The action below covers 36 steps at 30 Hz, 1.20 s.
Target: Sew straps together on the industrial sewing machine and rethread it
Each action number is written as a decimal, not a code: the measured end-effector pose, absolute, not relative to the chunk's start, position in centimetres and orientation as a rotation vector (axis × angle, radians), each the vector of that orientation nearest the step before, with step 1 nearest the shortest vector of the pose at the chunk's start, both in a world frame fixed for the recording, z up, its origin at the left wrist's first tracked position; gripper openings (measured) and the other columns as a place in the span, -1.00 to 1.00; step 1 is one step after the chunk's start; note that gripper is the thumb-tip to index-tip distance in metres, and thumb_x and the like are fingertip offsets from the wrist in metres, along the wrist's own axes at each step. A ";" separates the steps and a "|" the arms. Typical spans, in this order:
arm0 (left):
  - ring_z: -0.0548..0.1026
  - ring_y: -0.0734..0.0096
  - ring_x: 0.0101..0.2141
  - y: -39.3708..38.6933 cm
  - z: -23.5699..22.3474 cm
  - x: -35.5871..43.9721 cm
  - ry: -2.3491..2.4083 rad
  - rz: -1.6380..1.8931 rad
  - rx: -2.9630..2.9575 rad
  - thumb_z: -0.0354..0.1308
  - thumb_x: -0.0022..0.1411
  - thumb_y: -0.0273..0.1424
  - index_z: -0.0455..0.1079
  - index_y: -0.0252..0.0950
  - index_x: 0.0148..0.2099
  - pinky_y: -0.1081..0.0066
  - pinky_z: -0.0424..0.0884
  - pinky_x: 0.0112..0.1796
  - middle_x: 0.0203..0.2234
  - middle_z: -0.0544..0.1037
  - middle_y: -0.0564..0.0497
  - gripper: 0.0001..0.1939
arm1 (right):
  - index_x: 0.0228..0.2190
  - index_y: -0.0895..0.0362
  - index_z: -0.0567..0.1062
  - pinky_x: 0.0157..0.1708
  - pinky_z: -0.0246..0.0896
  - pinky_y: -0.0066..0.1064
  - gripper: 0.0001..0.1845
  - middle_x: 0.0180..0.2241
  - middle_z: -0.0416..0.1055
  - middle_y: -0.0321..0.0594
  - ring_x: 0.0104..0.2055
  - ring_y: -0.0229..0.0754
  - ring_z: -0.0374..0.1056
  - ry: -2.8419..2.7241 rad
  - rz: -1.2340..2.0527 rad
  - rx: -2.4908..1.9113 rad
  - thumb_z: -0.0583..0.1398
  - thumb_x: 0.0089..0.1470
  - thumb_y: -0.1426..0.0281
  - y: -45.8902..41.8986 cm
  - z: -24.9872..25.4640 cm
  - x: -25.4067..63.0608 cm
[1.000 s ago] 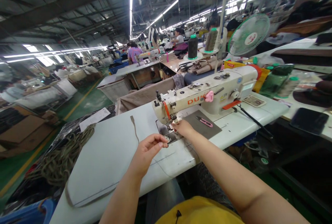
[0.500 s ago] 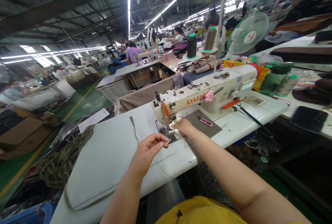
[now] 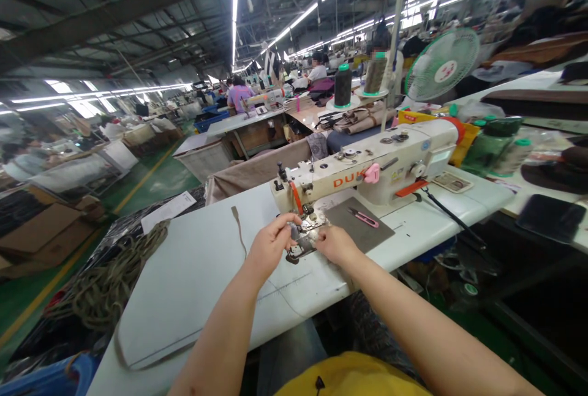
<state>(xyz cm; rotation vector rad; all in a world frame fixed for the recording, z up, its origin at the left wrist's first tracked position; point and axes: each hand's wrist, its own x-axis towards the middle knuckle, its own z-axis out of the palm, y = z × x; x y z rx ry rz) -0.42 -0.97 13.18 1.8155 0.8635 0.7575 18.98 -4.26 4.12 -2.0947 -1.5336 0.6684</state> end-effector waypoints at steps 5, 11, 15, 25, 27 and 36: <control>0.42 0.20 -0.24 -2.4 12.2 0.0 0.722 0.355 2.658 -0.03 0.26 -0.61 0.42 -0.25 -0.35 0.23 0.37 -0.11 -0.36 0.45 -0.07 -0.74 | -0.55 0.11 0.57 -0.43 -0.07 -0.41 -0.70 -0.54 0.47 -0.24 -0.44 -0.22 0.29 -1.489 0.637 -2.089 0.23 0.21 0.38 -6.3 4.0 20.2; 0.48 0.14 -0.03 -4.7 11.1 -0.6 0.553 0.262 2.336 -0.02 0.43 -0.46 0.45 -0.21 0.08 0.16 0.37 0.07 -0.10 0.52 -0.14 -0.71 | -0.59 0.11 0.52 -0.45 -0.09 -0.40 -0.55 -0.58 0.42 -0.23 -0.48 -0.23 0.24 -1.499 0.664 -2.035 0.16 0.33 0.26 -7.7 3.8 20.5; 0.52 0.26 -0.29 -5.2 10.5 -1.0 0.667 0.419 1.843 -0.16 0.52 -0.28 0.27 -0.20 0.21 0.20 0.45 -0.03 -0.40 0.44 0.04 -0.66 | -0.63 0.11 0.45 -0.45 -0.10 -0.40 -0.52 -0.61 0.37 -0.25 -0.50 -0.24 0.21 -1.507 0.679 -2.006 0.15 0.33 0.27 -8.1 3.8 20.1; 0.48 0.18 -0.07 -7.8 8.0 -1.0 0.467 0.055 2.275 0.11 0.24 -0.51 0.44 -0.21 -0.09 0.25 0.39 0.01 -0.14 0.52 -0.11 -0.79 | -0.69 0.10 0.28 -0.44 -0.08 -0.39 -0.52 -0.66 0.23 -0.31 -0.50 -0.24 0.16 -1.526 0.669 -1.981 0.14 0.25 0.31 -8.7 4.3 19.8; 0.54 0.19 -0.13 -7.5 7.8 -1.1 0.372 0.172 1.975 0.14 0.33 -0.35 0.39 -0.22 0.12 0.24 0.43 0.00 -0.17 0.55 -0.11 -0.68 | -0.71 0.10 0.27 -0.47 -0.10 -0.40 -0.53 -0.68 0.15 -0.34 -0.51 -0.25 0.12 -1.528 0.676 -1.990 0.14 0.21 0.32 -9.5 4.4 19.9; 0.51 0.18 -0.16 -4.7 10.5 -1.5 0.505 0.581 1.568 0.16 0.41 0.00 0.41 -0.27 0.19 0.13 0.41 0.04 -0.29 0.49 -0.06 -0.48 | -0.56 0.01 0.55 -0.51 0.24 -0.37 -0.65 -0.58 0.41 -0.33 -0.45 -0.12 0.44 -1.456 1.182 -2.000 0.40 0.04 0.06 -20.3 -1.2 26.4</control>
